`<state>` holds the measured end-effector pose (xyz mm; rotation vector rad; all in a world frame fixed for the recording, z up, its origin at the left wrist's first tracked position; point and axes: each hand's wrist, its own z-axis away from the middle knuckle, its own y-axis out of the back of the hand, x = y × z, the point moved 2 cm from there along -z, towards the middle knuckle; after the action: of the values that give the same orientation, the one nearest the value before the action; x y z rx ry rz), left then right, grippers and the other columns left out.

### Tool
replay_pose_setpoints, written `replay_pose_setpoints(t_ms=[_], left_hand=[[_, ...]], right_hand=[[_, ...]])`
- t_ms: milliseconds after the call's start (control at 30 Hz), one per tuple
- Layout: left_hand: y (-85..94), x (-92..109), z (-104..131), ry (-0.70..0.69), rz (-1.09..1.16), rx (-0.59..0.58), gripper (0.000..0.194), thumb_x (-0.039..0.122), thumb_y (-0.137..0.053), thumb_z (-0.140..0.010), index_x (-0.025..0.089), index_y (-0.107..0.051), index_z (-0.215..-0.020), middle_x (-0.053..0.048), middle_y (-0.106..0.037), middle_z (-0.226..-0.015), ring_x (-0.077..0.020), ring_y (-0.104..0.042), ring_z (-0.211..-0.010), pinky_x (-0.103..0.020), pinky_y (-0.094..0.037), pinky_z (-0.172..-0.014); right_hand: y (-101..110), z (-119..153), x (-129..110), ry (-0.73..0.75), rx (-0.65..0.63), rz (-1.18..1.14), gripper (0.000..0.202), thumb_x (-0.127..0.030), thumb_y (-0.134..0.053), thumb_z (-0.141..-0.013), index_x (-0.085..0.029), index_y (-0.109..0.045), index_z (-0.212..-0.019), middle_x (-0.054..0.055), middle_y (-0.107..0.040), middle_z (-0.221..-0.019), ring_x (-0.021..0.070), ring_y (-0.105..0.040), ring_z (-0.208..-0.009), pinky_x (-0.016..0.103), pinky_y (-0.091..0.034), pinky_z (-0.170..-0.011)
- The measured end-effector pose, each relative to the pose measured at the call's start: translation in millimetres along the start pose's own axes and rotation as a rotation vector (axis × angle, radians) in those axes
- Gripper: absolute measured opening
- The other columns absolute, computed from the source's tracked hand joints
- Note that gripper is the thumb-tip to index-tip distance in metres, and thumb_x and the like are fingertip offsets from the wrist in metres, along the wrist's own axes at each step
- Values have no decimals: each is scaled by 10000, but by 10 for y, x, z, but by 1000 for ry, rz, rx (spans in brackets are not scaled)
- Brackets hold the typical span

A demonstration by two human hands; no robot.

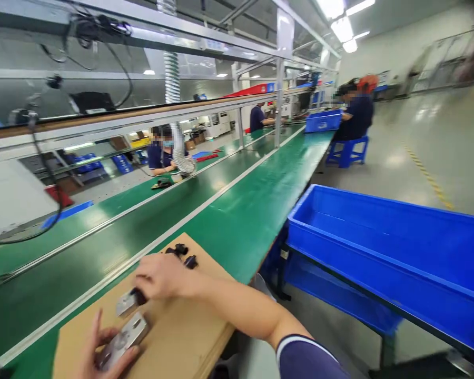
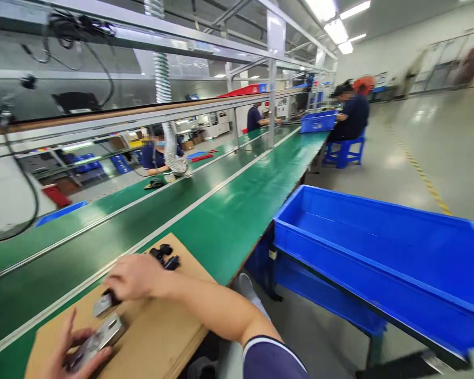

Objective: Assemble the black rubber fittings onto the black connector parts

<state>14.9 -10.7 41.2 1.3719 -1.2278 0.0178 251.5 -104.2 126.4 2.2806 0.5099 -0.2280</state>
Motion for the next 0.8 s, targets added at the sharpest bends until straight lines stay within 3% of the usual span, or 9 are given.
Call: replay_pose_setpoints(t_ms=[67,100,167,267,333,433,533,667,800], left_hand=[[32,-34,33,-15,19,-46,1256,766,-745,-720,201,-139,-1663,-37,-692,-1076,-294,-714,-949,-404,-589,-874],[36,-34,40,-19,26,-50,1220,735,-736,-752,195,-133,-1664,-40,-684,-1089,-290,-704,-976,-405,-574,-907],[28,-12,49,-18,33,-65,1165,690,-720,-795,194,-125,-1665,-43,-671,-1110,-285,-688,-1009,-406,-551,-942],[20,35,72,-3,60,-91,1106,618,-715,-831,215,-116,-1670,-38,-653,-1138,-277,-671,-1037,-409,-521,-990],[30,62,96,6,106,-100,1092,570,-722,-833,224,-116,-1672,-39,-639,-1148,-272,-663,-1038,-402,-510,-1000],[44,89,129,20,190,-121,1094,494,-731,-823,235,-94,-1674,-41,-622,-1145,-256,-654,-1006,-383,-515,-974],[41,95,146,15,248,-130,1090,413,-727,-818,243,-77,-1676,-32,-610,-1123,-238,-637,-956,-365,-521,-941],[15,61,150,15,270,-124,1124,348,-754,-779,261,-85,-1677,-30,-598,-1152,-248,-607,-995,-350,-500,-935],[3,37,159,54,277,-152,1144,318,-768,-738,283,-115,-1677,-36,-586,-1197,-251,-586,-981,-354,-483,-923]], right_hand=[[184,313,124,-150,30,-46,178,-332,-650,-1017,-194,-733,-1092,76,-696,-1113,228,-600,-1121,336,-453,-1021],[245,486,175,-240,19,-49,411,-454,-740,-950,-209,-678,-1274,108,-636,-1287,267,-542,-1246,386,-417,-1100],[303,804,230,-410,-90,0,924,-657,-828,-789,-226,-483,-1530,175,-379,-1582,374,-315,-1471,512,-293,-1218],[256,1103,160,-589,-339,47,1200,-814,-712,-784,-209,-180,-1673,195,-24,-1715,430,20,-1573,605,-127,-1269],[169,1154,15,-598,-440,66,1250,-876,-646,-783,-217,-81,-1683,180,106,-1720,438,130,-1567,643,-50,-1266],[10,1079,-217,-522,-487,107,1211,-916,-625,-761,-326,-96,-1677,122,165,-1720,468,195,-1545,742,63,-1207],[-133,918,-278,-507,-515,157,1099,-912,-573,-801,-379,-154,-1665,105,124,-1727,483,189,-1541,809,120,-1140],[-334,623,-36,-538,-528,210,1076,-919,-522,-827,-343,-177,-1668,140,47,-1732,448,156,-1561,800,61,-1156],[-676,226,381,-514,-442,273,1011,-927,-456,-857,-343,-242,-1654,157,-8,-1732,426,79,-1578,765,53,-1170]])
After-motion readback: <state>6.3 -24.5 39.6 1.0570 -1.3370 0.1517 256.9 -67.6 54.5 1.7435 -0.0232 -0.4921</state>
